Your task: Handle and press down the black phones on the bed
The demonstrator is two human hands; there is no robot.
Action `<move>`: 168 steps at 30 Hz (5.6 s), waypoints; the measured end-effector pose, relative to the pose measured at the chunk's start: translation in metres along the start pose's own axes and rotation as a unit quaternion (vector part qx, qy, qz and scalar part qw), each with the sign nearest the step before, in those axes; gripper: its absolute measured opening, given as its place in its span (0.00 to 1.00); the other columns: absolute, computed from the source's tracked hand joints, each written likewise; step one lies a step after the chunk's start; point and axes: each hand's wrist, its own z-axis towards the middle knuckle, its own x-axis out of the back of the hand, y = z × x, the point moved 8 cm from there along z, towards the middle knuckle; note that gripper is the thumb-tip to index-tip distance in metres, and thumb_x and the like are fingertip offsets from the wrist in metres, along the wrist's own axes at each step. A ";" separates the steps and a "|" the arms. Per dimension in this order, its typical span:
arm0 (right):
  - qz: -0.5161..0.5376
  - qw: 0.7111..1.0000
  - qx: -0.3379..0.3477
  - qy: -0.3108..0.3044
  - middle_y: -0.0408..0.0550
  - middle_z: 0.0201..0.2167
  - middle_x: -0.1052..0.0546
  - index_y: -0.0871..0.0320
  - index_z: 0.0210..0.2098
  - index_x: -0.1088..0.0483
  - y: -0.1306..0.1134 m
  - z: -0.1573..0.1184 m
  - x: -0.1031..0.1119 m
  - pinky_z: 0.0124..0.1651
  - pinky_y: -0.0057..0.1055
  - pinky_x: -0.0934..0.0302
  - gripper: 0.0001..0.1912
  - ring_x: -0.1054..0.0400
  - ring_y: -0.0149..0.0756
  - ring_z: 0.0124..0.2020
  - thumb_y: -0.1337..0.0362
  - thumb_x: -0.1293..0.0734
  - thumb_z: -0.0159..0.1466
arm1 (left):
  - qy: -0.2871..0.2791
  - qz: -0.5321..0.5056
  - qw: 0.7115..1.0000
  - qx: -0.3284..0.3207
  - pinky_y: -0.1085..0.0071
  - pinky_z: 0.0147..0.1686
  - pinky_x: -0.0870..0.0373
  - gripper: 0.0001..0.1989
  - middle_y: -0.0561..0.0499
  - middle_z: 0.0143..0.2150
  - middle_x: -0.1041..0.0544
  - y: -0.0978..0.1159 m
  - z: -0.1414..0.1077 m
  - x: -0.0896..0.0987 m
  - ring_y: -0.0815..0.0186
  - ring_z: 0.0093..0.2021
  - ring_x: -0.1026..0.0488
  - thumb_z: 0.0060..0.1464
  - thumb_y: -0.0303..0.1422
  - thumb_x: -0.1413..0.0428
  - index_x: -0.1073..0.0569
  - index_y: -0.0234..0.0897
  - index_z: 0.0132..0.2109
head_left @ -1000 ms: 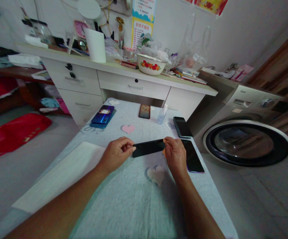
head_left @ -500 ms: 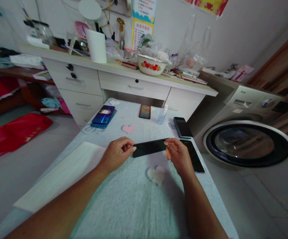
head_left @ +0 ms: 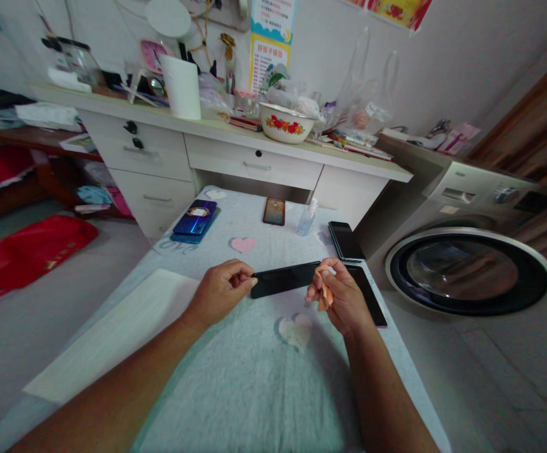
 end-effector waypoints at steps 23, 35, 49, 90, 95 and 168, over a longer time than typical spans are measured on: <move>0.038 0.999 -0.024 0.012 0.35 0.21 0.37 0.57 0.31 0.36 0.008 0.004 0.003 0.14 0.19 0.60 0.10 0.52 0.20 0.13 0.59 0.32 0.57 | -0.003 0.000 1.000 -0.007 0.74 0.27 0.36 0.04 0.55 0.26 0.30 0.000 0.000 -0.001 0.71 0.26 0.32 0.51 0.32 0.42 0.26 0.35 0.33; -0.393 0.866 0.227 0.209 0.45 0.32 0.25 0.55 0.38 0.36 -0.021 -0.004 0.021 0.28 0.27 0.37 0.11 0.31 0.32 0.28 0.55 0.36 0.63 | -0.001 0.003 1.000 -0.009 0.75 0.27 0.36 0.03 0.56 0.26 0.30 0.002 -0.001 0.000 0.71 0.26 0.32 0.51 0.31 0.42 0.26 0.36 0.33; -0.599 0.723 0.305 0.158 0.49 0.35 0.26 0.57 0.42 0.26 -0.030 -0.008 -0.007 0.44 0.33 0.37 0.12 0.31 0.36 0.36 0.66 0.40 0.65 | -0.006 0.007 1.000 -0.011 0.75 0.27 0.36 0.02 0.56 0.26 0.30 0.005 -0.001 0.000 0.72 0.26 0.33 0.51 0.30 0.43 0.27 0.36 0.33; -0.605 0.742 0.286 0.050 0.49 0.36 0.28 0.51 0.53 0.29 -0.002 -0.010 -0.033 0.40 0.30 0.37 0.19 0.32 0.35 0.36 0.67 0.43 0.67 | -0.012 0.014 1.000 -0.010 0.75 0.27 0.37 0.03 0.55 0.26 0.30 0.007 -0.002 -0.001 0.71 0.26 0.32 0.51 0.31 0.43 0.27 0.36 0.33; -0.626 0.717 0.286 0.110 0.49 0.33 0.28 0.55 0.49 0.27 -0.019 -0.009 -0.015 0.40 0.31 0.38 0.16 0.33 0.35 0.33 0.66 0.43 0.67 | -0.011 0.016 1.000 -0.017 0.75 0.27 0.36 0.03 0.55 0.26 0.30 0.007 -0.001 0.000 0.71 0.26 0.32 0.52 0.31 0.43 0.27 0.36 0.33; -0.644 0.718 0.262 -0.016 0.44 0.29 0.31 0.52 0.53 0.30 0.018 -0.015 -0.065 0.33 0.23 0.40 0.17 0.34 0.30 0.29 0.68 0.42 0.68 | -0.027 0.020 0.999 -0.033 0.76 0.27 0.37 0.01 0.56 0.26 0.31 0.014 -0.003 -0.004 0.72 0.26 0.34 0.50 0.28 0.44 0.28 0.36 0.31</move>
